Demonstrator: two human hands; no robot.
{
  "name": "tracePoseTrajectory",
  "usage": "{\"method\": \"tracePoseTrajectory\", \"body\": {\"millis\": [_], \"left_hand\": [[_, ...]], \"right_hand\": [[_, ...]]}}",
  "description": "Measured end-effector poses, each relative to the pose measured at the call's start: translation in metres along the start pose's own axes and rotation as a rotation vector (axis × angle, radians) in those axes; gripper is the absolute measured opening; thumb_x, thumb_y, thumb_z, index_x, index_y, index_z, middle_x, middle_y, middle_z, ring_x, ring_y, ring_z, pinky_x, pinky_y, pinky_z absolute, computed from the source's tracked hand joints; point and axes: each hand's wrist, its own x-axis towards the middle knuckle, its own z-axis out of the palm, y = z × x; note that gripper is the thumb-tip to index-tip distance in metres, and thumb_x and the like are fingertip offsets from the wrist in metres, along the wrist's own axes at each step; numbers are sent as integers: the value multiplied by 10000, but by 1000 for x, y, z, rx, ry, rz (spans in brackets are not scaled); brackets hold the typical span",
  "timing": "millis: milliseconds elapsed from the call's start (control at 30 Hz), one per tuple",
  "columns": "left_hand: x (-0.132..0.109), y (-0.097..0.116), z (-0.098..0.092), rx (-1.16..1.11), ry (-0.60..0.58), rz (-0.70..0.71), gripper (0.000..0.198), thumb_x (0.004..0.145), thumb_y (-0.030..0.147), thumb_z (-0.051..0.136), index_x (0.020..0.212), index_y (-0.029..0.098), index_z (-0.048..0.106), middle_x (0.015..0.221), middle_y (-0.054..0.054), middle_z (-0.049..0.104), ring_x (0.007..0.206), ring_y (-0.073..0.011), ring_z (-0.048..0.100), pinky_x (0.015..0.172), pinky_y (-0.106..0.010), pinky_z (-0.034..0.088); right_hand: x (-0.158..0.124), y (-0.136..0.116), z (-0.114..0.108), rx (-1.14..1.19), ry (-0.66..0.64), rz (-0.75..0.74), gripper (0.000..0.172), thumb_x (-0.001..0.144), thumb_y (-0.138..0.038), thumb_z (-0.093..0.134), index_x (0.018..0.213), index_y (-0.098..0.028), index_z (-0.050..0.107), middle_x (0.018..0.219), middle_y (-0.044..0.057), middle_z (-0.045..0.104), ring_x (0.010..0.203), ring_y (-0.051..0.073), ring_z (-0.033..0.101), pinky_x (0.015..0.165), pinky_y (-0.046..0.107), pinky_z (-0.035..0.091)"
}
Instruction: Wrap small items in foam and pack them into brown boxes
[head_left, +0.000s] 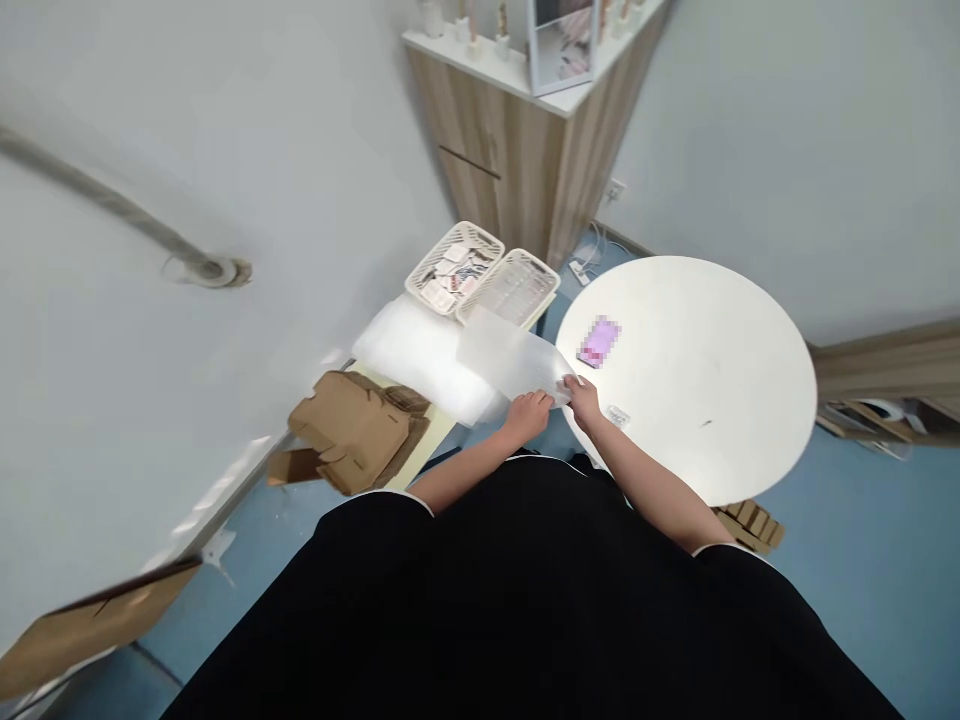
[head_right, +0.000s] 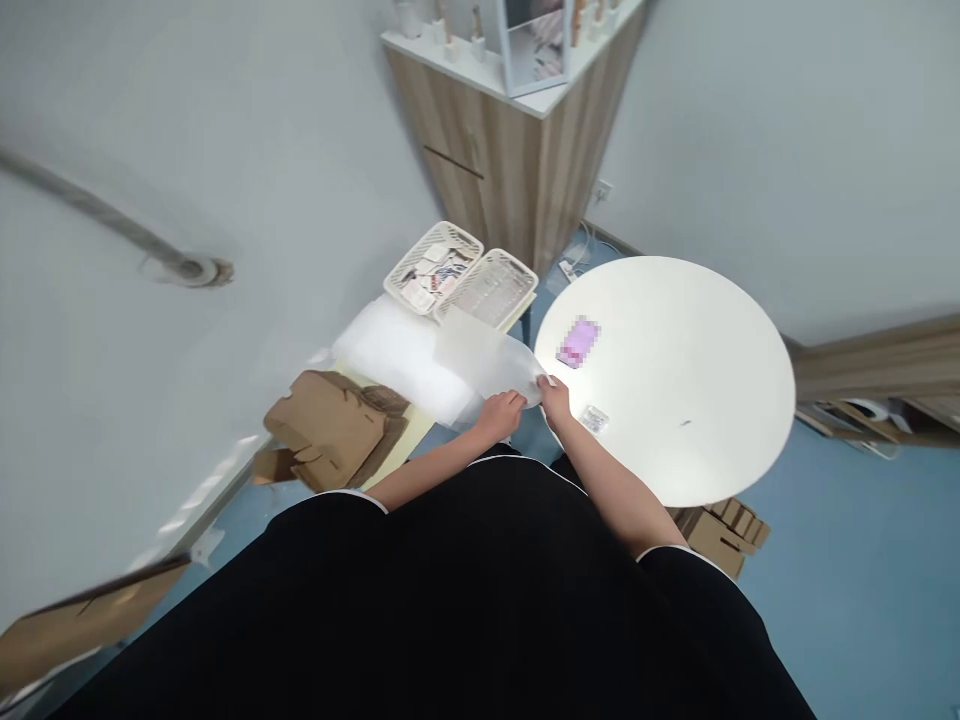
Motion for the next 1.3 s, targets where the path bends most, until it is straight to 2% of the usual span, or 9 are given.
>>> {"method": "tracePoseTrajectory", "body": {"millis": [133, 267, 433, 600, 733, 933, 1033, 1133, 1300], "left_hand": [[54, 68, 22, 78, -48, 184, 298, 1009, 120, 437, 1105, 202, 707, 1108, -115, 683, 1017, -253, 641, 853, -380, 454], [115, 135, 42, 121, -91, 394, 328, 987, 68, 429, 1126, 202, 695, 1244, -131, 666, 1177, -273, 597, 983, -425, 417], [161, 184, 64, 113, -275, 389, 329, 931, 32, 491, 1122, 211, 691, 1234, -141, 668, 1246, -284, 560, 1113, -451, 331], [165, 191, 84, 114, -420, 222, 336, 927, 48, 492, 1143, 216, 686, 1265, -132, 656, 1277, -271, 543, 1104, -425, 356], [157, 179, 100, 64, -435, 21, 397, 926, 100, 515, 1280, 232, 637, 1512, -130, 533, 1429, -282, 433, 1135, -449, 363], [136, 180, 122, -100, -448, -448, 943, 874, 432, 682, 1647, 265, 169, 1725, -171, 180, 1536, -359, 287, 1115, -483, 410], [131, 189, 132, -101, -414, -420, 999, 869, 421, 670, 1664, 254, 88, 1709, -187, 196, 1512, -375, 309, 1140, -489, 380], [133, 184, 132, -98, -381, -383, 949, 863, 306, 629, 1662, 273, 117, 1658, -177, 298, 1434, -362, 410, 1116, -467, 396], [145, 153, 107, -96, -327, -527, 998, 803, 273, 655, 1653, 257, 132, 1610, -192, 358, 1390, -378, 451, 1080, -484, 422]], "right_hand": [[2, -9, -111, 278, 247, 65, 260, 800, -410, 696, 995, -242, 656, 988, 50, 758, 831, 207, 722, 596, 278, 543], [-1, 3, -209, 425, 446, 236, 167, 858, -321, 623, 1007, -253, 652, 989, 36, 726, 748, 159, 684, 650, 304, 609], [-2, 29, -275, 387, 492, 423, 157, 866, -260, 663, 1021, -253, 640, 1023, 51, 688, 772, 153, 684, 674, 298, 622], [6, 43, -294, 291, 400, 490, 151, 899, -299, 671, 1034, -248, 628, 1062, 81, 699, 791, 167, 683, 647, 293, 612], [5, 54, -298, 285, 341, 587, 131, 910, -275, 660, 1024, -222, 626, 973, 82, 715, 697, 146, 643, 627, 294, 600], [-4, 66, -295, 306, 429, 627, 126, 938, -272, 600, 1052, -221, 616, 944, 71, 708, 675, 135, 632, 632, 281, 601], [-4, 71, -293, 310, 510, 604, 155, 935, -298, 600, 1080, -242, 609, 958, 63, 709, 703, 141, 656, 662, 294, 613], [-4, 76, -293, 208, 477, 614, 186, 904, -303, 636, 1079, -247, 606, 948, 62, 709, 687, 154, 655, 652, 327, 615], [-5, 83, -304, 15, 470, 555, 140, 856, -292, 680, 969, -222, 636, 896, 54, 691, 642, 148, 600, 566, 286, 547]]}}
